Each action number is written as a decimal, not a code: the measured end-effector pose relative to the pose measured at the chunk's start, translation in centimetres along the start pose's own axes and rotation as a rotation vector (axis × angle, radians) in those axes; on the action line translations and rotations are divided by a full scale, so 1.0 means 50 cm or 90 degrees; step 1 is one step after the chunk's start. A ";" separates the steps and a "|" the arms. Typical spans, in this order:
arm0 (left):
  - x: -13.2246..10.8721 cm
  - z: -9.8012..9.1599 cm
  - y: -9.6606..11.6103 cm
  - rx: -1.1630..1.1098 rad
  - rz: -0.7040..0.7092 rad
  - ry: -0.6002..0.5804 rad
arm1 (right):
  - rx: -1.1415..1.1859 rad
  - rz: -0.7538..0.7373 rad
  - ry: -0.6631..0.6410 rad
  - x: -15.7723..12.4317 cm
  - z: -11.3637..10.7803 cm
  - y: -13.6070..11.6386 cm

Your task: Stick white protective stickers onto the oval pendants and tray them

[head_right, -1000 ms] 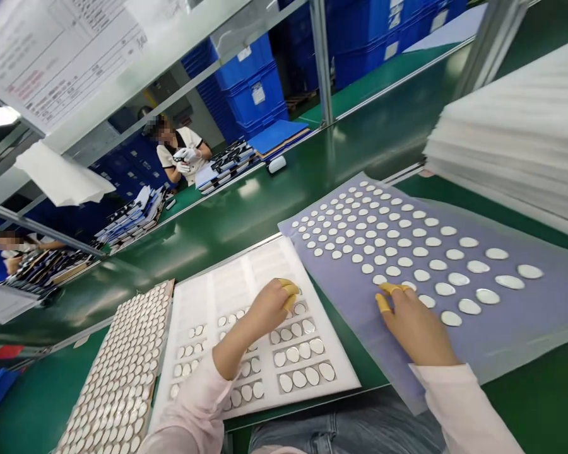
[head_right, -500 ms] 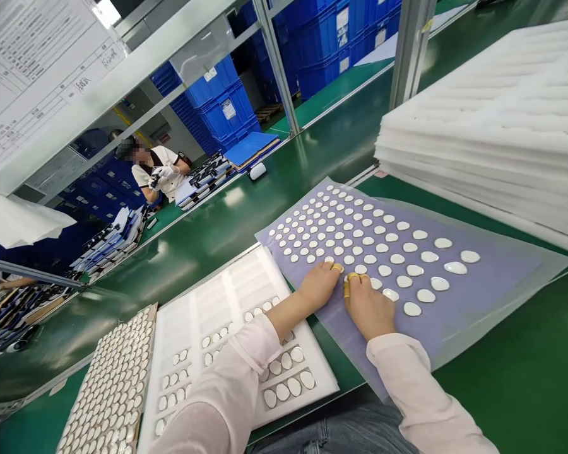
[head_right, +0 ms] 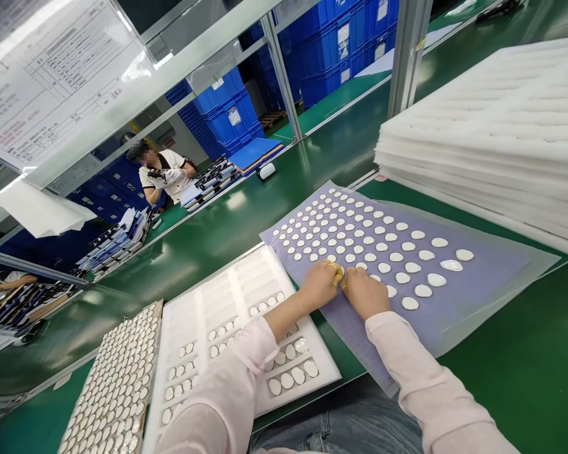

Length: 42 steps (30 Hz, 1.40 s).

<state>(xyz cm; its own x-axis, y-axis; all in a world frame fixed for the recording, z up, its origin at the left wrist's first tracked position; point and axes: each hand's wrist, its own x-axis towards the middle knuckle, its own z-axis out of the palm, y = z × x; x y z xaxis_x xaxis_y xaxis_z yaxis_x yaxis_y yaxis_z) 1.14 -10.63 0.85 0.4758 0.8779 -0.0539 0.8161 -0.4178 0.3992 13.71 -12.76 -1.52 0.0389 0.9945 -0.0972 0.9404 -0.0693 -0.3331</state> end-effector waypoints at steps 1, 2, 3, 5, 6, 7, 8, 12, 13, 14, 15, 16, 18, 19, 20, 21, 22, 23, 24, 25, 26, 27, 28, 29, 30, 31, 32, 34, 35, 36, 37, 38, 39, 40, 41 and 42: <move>-0.027 -0.008 0.004 -0.021 0.003 0.008 | 0.025 -0.008 0.001 -0.007 -0.006 0.002; -0.060 -0.015 0.008 -0.056 0.001 0.019 | 0.057 -0.022 0.002 -0.019 -0.011 0.004; -0.098 -0.023 0.011 -0.116 -0.007 0.031 | 0.095 -0.040 0.003 -0.038 -0.016 0.005; -0.182 -0.037 0.017 -0.338 -0.046 0.067 | 0.182 -0.085 -0.001 -0.091 -0.021 0.003; -0.224 -0.043 0.021 -0.487 -0.067 0.082 | 0.224 -0.103 -0.007 -0.124 -0.023 0.000; -0.265 -0.048 0.026 -0.613 -0.086 0.097 | 0.264 -0.123 -0.017 -0.159 -0.024 -0.005; -0.301 -0.053 0.032 -0.712 -0.104 0.105 | 0.306 -0.149 -0.028 -0.194 -0.024 -0.012; -0.399 -0.056 0.064 -0.851 -0.136 0.146 | 0.573 -0.275 0.011 -0.300 -0.032 -0.054; -0.413 -0.054 0.072 -0.847 -0.134 0.168 | 0.607 -0.301 0.028 -0.315 -0.035 -0.066; -0.424 -0.051 0.079 -0.840 -0.133 0.191 | 0.618 -0.326 0.041 -0.325 -0.039 -0.078; -0.434 -0.049 0.084 -0.838 -0.135 0.209 | 0.622 -0.349 0.050 -0.332 -0.043 -0.088; -0.442 -0.048 0.089 -0.850 -0.144 0.220 | 0.623 -0.369 0.055 -0.336 -0.047 -0.097; -0.459 -0.047 0.095 -0.911 -0.173 0.220 | 0.628 -0.404 0.063 -0.342 -0.053 -0.110; -0.467 -0.047 0.097 -0.946 -0.188 0.216 | 0.635 -0.418 0.063 -0.345 -0.055 -0.114; -0.474 -0.048 0.098 -0.975 -0.199 0.213 | 0.641 -0.431 0.057 -0.348 -0.056 -0.116; -0.482 -0.049 0.098 -0.996 -0.203 0.212 | 0.648 -0.442 0.051 -0.352 -0.056 -0.118; -0.489 -0.049 0.099 -1.009 -0.203 0.214 | 0.656 -0.452 0.046 -0.356 -0.056 -0.118; -0.495 -0.050 0.099 -1.019 -0.199 0.216 | 0.663 -0.458 0.038 -0.361 -0.055 -0.119; -0.500 -0.051 0.099 -1.028 -0.196 0.219 | 0.670 -0.463 0.030 -0.366 -0.053 -0.119; -0.504 -0.052 0.100 -1.039 -0.196 0.220 | 0.680 -0.469 0.020 -0.370 -0.052 -0.120; -0.508 -0.054 0.101 -1.049 -0.196 0.224 | 0.691 -0.476 0.011 -0.374 -0.051 -0.122; -0.511 -0.055 0.102 -1.058 -0.196 0.229 | 0.703 -0.484 0.003 -0.377 -0.051 -0.124; -0.513 -0.056 0.103 -1.066 -0.193 0.233 | 0.714 -0.490 -0.003 -0.379 -0.051 -0.127; -0.514 -0.057 0.104 -1.073 -0.188 0.237 | 0.721 -0.495 -0.003 -0.381 -0.052 -0.129; -0.516 -0.056 0.104 -1.079 -0.180 0.237 | 0.726 -0.498 0.004 -0.383 -0.053 -0.132; -0.517 -0.055 0.103 -1.083 -0.175 0.237 | 0.726 -0.501 0.011 -0.384 -0.053 -0.133; -0.518 -0.053 0.101 -1.084 -0.169 0.237 | 0.724 -0.503 0.018 -0.386 -0.053 -0.133; -0.521 -0.045 0.094 -1.070 -0.155 0.248 | 0.712 -0.508 0.025 -0.387 -0.048 -0.128; -0.523 -0.040 0.090 -1.050 -0.142 0.261 | 0.705 -0.512 0.030 -0.387 -0.044 -0.123; -0.525 -0.035 0.085 -1.022 -0.125 0.274 | 0.696 -0.511 0.034 -0.385 -0.039 -0.117; -0.527 -0.031 0.080 -0.986 -0.104 0.287 | 0.685 -0.502 0.036 -0.383 -0.034 -0.112; -0.530 -0.029 0.077 -0.944 -0.084 0.298 | 0.674 -0.485 0.032 -0.380 -0.030 -0.106; -0.532 -0.027 0.074 -0.899 -0.067 0.308 | 0.666 -0.469 0.020 -0.375 -0.026 -0.102; -0.535 -0.027 0.072 -0.852 -0.052 0.317 | 0.661 -0.455 -0.006 -0.371 -0.024 -0.099; -0.537 -0.028 0.070 -0.803 -0.039 0.323 | 0.659 -0.443 -0.045 -0.366 -0.024 -0.099; -0.540 -0.029 0.069 -0.754 -0.028 0.326 | 0.661 -0.431 -0.091 -0.361 -0.024 -0.100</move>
<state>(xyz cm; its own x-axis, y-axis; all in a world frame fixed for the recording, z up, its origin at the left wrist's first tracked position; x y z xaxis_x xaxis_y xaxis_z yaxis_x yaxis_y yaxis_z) -9.36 -35.44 5.04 0.0623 0.9849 0.1618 -0.0830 -0.1565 0.9842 8.73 -30.29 3.03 -0.4472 0.8414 0.3035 0.0439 0.3595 -0.9321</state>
